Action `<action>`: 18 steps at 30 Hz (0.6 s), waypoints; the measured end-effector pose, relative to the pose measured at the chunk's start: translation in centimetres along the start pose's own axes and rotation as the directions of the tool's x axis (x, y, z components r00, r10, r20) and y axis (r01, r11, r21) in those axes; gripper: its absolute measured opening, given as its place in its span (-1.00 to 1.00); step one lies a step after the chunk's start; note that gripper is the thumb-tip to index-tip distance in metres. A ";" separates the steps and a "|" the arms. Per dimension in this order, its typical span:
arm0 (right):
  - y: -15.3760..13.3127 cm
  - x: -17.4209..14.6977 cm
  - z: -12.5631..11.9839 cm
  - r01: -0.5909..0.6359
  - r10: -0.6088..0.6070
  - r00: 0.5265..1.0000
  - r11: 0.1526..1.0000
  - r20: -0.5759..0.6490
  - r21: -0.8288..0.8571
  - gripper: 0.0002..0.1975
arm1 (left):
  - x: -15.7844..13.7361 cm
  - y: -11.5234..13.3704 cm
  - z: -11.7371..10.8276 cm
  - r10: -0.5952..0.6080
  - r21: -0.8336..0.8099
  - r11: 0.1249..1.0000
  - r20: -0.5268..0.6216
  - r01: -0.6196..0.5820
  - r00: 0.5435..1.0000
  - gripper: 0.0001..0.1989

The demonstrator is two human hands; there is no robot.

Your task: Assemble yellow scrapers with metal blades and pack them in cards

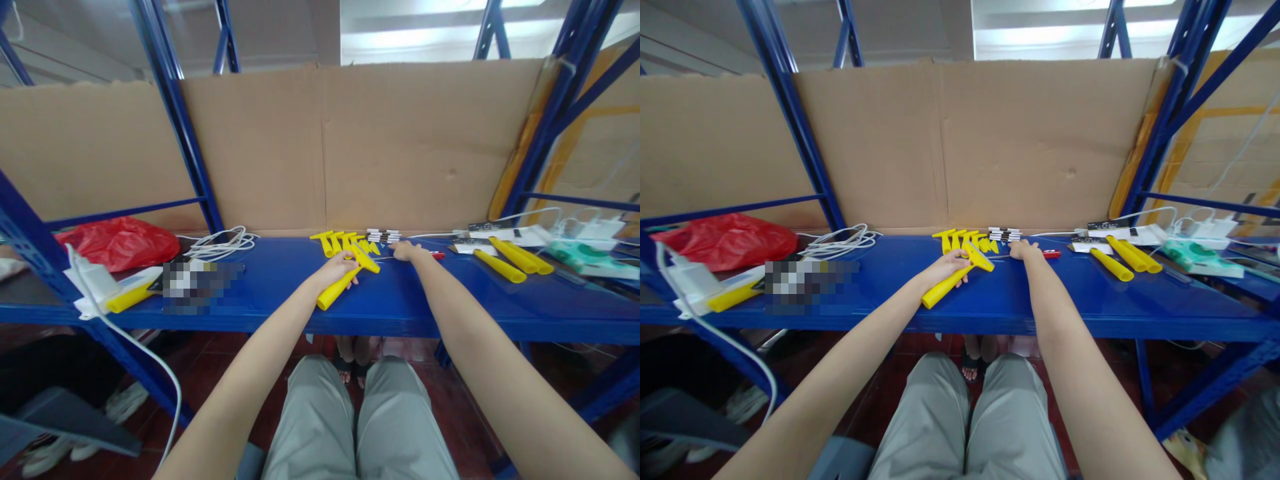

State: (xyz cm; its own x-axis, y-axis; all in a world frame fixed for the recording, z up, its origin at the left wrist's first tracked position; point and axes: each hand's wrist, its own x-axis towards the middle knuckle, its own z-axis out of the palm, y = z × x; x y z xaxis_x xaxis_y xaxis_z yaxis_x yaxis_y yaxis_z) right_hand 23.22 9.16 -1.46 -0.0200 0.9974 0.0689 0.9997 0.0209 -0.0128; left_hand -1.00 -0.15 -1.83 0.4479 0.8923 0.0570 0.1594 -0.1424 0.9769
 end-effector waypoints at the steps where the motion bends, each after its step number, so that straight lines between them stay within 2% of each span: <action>1: 0.0 0.0 -0.1 -0.013 0.013 1.000 1.000 0.014 0.000 -0.46 | -0.1 0.1 0.1 0.001 -0.006 1.000 -0.006 -0.001 1.000 -0.76; 4: -0.1 0.3 -0.3 -0.019 0.020 0.999 1.000 0.026 -0.018 -0.41 | -0.5 0.6 0.3 -0.012 0.005 1.000 -0.012 0.012 1.000 -0.78; 12: -1.0 1.2 -0.5 0.023 -0.021 1.000 0.997 0.019 -0.070 -0.53 | -1.2 1.3 0.6 -0.032 0.026 0.999 0.013 0.032 0.999 -0.83; 18: -1.1 0.5 -1.0 0.059 -0.058 0.998 0.992 0.013 -0.112 -0.55 | -1.3 1.5 0.8 -0.036 0.019 0.999 0.004 0.036 0.999 -0.86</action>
State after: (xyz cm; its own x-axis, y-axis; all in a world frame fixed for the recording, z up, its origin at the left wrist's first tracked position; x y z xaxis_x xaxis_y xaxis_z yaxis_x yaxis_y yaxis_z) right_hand 22.08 9.57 -0.42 -0.0785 0.9953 0.0563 0.9921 0.0724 0.1027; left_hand -0.58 -1.84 -0.59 0.4458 0.8949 0.0210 0.1917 -0.1183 0.9743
